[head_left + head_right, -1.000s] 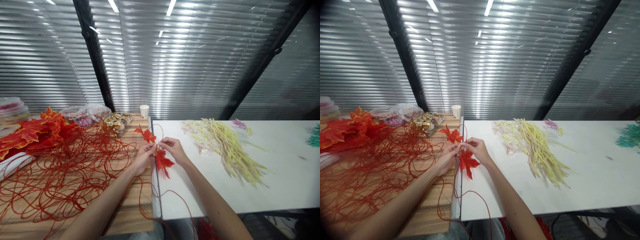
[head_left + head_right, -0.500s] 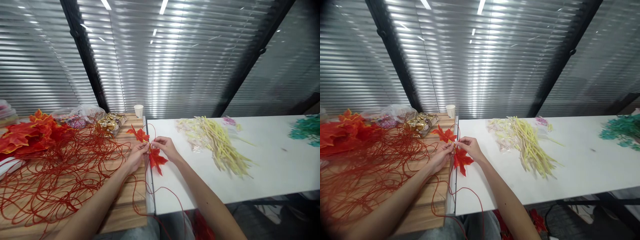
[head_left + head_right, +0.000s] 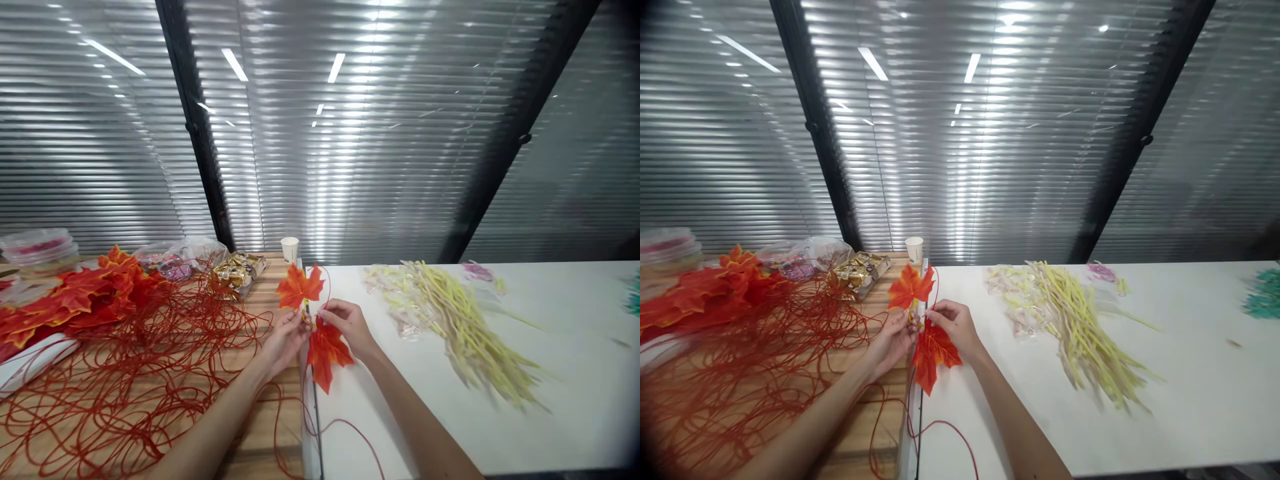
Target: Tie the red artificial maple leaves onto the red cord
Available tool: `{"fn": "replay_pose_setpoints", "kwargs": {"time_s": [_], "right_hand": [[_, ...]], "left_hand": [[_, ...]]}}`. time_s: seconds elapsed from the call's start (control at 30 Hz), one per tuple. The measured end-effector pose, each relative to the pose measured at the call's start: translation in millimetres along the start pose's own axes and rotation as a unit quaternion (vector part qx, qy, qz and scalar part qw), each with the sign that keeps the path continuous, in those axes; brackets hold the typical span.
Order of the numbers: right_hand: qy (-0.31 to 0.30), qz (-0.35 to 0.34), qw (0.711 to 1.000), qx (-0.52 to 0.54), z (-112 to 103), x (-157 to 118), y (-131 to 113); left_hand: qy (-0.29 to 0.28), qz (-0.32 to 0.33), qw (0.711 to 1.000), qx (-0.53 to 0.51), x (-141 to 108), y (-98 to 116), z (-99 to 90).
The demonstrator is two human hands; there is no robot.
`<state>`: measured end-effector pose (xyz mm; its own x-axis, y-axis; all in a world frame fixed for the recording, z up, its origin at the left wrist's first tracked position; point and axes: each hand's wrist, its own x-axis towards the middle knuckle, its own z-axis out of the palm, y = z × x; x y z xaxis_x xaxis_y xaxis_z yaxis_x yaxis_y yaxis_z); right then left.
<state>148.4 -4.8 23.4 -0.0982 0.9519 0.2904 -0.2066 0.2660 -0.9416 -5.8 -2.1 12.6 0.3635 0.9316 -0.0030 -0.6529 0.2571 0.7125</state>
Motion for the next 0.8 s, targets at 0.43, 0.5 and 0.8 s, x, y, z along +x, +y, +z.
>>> {"fn": "replay_pose_setpoints", "kwargs": {"time_s": [0.43, 0.5, 0.8], "right_hand": [[-0.010, -0.018, 0.999, 0.030, 6.2, -3.0, -3.2], [-0.014, -0.033, 0.999, 0.032, 6.1, -2.8, -1.1], [-0.025, -0.064, 0.998, -0.001, 8.8, -3.9, 2.8]], "left_hand": [[0.012, -0.049, 0.999, 0.007, -2.0, -7.8, -6.7], [0.014, -0.045, 0.999, 0.007, -1.4, -8.6, -7.6], [0.022, -0.047, 0.998, 0.044, -2.3, -9.4, -4.5]]}}
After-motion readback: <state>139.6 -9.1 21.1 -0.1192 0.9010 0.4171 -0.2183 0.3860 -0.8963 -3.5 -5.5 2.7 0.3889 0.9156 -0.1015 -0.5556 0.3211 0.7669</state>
